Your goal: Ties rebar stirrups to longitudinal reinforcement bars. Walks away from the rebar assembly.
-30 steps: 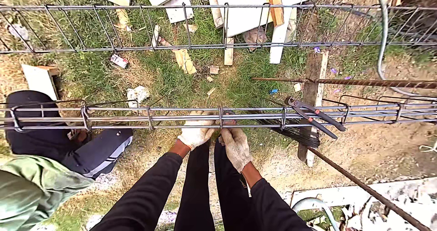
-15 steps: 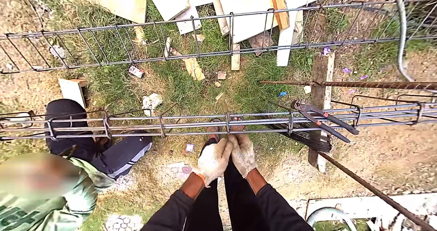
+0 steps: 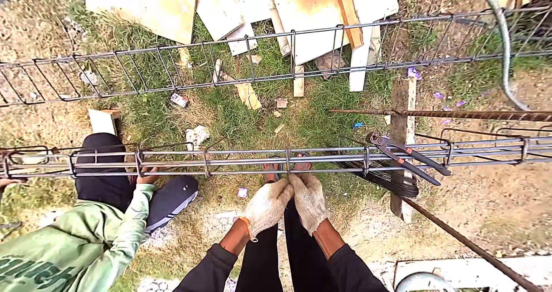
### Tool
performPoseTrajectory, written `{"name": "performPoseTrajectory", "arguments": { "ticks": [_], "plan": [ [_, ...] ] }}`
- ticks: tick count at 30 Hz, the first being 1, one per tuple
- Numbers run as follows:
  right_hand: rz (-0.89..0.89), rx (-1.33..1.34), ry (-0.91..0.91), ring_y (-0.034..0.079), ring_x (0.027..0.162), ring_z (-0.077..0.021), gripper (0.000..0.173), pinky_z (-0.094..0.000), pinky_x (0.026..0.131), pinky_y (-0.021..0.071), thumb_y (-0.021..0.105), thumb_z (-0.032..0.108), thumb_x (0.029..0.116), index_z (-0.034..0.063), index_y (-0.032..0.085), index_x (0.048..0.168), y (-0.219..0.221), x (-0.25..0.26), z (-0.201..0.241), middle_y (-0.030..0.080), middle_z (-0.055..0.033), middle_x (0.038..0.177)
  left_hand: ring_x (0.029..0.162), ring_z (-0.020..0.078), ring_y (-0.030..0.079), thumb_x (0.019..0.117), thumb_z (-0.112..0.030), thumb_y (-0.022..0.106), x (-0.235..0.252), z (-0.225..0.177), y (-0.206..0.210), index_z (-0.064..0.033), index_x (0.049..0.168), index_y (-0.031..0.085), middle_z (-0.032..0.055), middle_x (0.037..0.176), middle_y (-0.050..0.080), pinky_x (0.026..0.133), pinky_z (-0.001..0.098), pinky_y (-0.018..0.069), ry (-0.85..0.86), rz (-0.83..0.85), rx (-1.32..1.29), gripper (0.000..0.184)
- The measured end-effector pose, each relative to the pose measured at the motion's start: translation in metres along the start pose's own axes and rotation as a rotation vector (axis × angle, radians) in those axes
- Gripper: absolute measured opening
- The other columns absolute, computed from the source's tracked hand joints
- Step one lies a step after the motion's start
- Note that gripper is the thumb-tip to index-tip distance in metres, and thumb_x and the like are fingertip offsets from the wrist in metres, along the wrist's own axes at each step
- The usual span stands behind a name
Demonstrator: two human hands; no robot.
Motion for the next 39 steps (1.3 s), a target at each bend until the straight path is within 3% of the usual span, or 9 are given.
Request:
{"name": "performPoseTrajectory", "arguments": {
  "ticks": [5, 11, 15, 20, 24, 28, 31, 34, 39],
  "plan": [
    [0.052, -0.039, -0.091, 0.071, 0.090, -0.0127, 0.037, -0.0391, 0.086, 0.0602, 0.044, 0.030, 0.1077, 0.0124, 0.077, 0.107, -0.013, -0.014, 0.001, 0.075, -0.0012, 0.093, 0.084, 0.0162, 0.067, 0.1075, -0.044, 0.039, -0.013, -0.006, -0.001, -0.0189, 0.111, 0.071, 0.0013, 0.088, 0.068, 0.078, 0.0460, 0.0555, -0.061, -0.043, 0.090, 0.041],
    [0.146, -0.211, -0.158, 0.069, 0.088, -0.0089, 0.035, -0.0385, 0.083, 0.0577, 0.051, 0.037, 0.1054, 0.0168, 0.078, 0.099, -0.024, -0.011, 0.014, 0.074, 0.0032, 0.088, 0.074, 0.0130, 0.066, 0.1074, -0.037, 0.041, -0.017, -0.012, 0.023, -0.0154, 0.113, 0.070, -0.0003, 0.083, 0.068, 0.072, 0.0403, 0.0582, -0.038, -0.164, -0.101, 0.036],
    [0.277, -0.302, -0.151, 0.070, 0.094, -0.0067, 0.031, -0.0396, 0.088, 0.0582, 0.057, 0.042, 0.1008, 0.0209, 0.080, 0.103, -0.032, -0.002, 0.023, 0.076, 0.0061, 0.095, 0.061, 0.0138, 0.061, 0.1076, -0.032, 0.044, -0.022, -0.009, 0.030, -0.0126, 0.108, 0.070, -0.0010, 0.072, 0.063, 0.060, 0.0364, 0.0562, 0.010, -0.198, -0.307, 0.032],
    [0.305, -0.193, 0.054, 0.071, 0.087, -0.0114, 0.019, -0.0403, 0.082, 0.0586, 0.070, 0.034, 0.0934, 0.0183, 0.080, 0.095, -0.031, 0.002, 0.034, 0.075, 0.0020, 0.089, 0.084, 0.0104, 0.069, 0.1055, -0.045, 0.047, -0.025, -0.008, 0.038, -0.0173, 0.120, 0.069, -0.0031, 0.090, 0.071, 0.079, 0.0412, 0.0600, 0.075, -0.201, -0.083, 0.038],
    [0.274, -0.265, 0.090, 0.071, 0.091, -0.0115, 0.018, -0.0416, 0.083, 0.0585, 0.067, 0.028, 0.0918, 0.0189, 0.081, 0.100, -0.029, 0.000, 0.039, 0.076, 0.0011, 0.092, 0.089, 0.0085, 0.069, 0.1007, -0.054, 0.055, -0.033, -0.003, 0.034, -0.0181, 0.122, 0.067, -0.0043, 0.097, 0.071, 0.081, 0.0397, 0.0598, 0.129, -0.136, -0.067, 0.043],
    [0.284, -0.376, 0.086, 0.070, 0.093, -0.0132, 0.025, -0.0446, 0.085, 0.0577, 0.062, 0.026, 0.0912, 0.0178, 0.079, 0.107, -0.026, -0.004, 0.040, 0.075, 0.0004, 0.095, 0.085, 0.0116, 0.070, 0.1032, -0.045, 0.052, -0.039, 0.014, 0.017, -0.0144, 0.103, 0.074, -0.0019, 0.090, 0.072, 0.081, 0.0400, 0.0604, 0.218, -0.033, -0.324, 0.037],
    [0.277, -0.195, 0.119, 0.066, 0.070, -0.0143, 0.024, -0.0380, 0.068, 0.0567, 0.058, 0.017, 0.0935, 0.0096, 0.077, 0.107, -0.022, -0.009, 0.041, 0.069, -0.0022, 0.077, 0.075, 0.0169, 0.066, 0.1084, -0.033, 0.036, -0.025, 0.024, 0.012, -0.0053, 0.086, 0.069, 0.0051, 0.078, 0.068, 0.076, 0.0387, 0.0569, 0.131, -0.187, -0.689, 0.048],
    [0.289, 0.004, 0.150, 0.062, 0.061, -0.0155, 0.023, -0.0348, 0.061, 0.0544, 0.055, 0.013, 0.0955, 0.0051, 0.075, 0.104, -0.017, -0.013, 0.042, 0.065, -0.0045, 0.070, 0.075, 0.0172, 0.067, 0.1099, -0.029, 0.043, 0.004, 0.029, 0.019, -0.0011, 0.104, 0.071, 0.0084, 0.084, 0.070, 0.071, 0.0353, 0.0581, -0.127, -0.251, -0.931, 0.040],
    [0.252, -0.225, 0.097, 0.066, 0.067, -0.0150, 0.024, -0.0387, 0.067, 0.0575, 0.058, 0.019, 0.0944, 0.0107, 0.075, 0.109, -0.017, -0.014, 0.038, 0.069, -0.0017, 0.076, 0.087, 0.0156, 0.068, 0.1081, -0.018, 0.046, 0.023, 0.021, 0.043, -0.0031, 0.108, 0.068, 0.0085, 0.093, 0.071, 0.081, 0.0351, 0.0582, -0.021, -0.190, -1.389, 0.026]
  ]
}}
Point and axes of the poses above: each hand's wrist, its own x-axis towards the middle knuckle, its own y-axis out of the palm, z = x × y, the point moved 1 cm from there along x, towards the middle knuckle
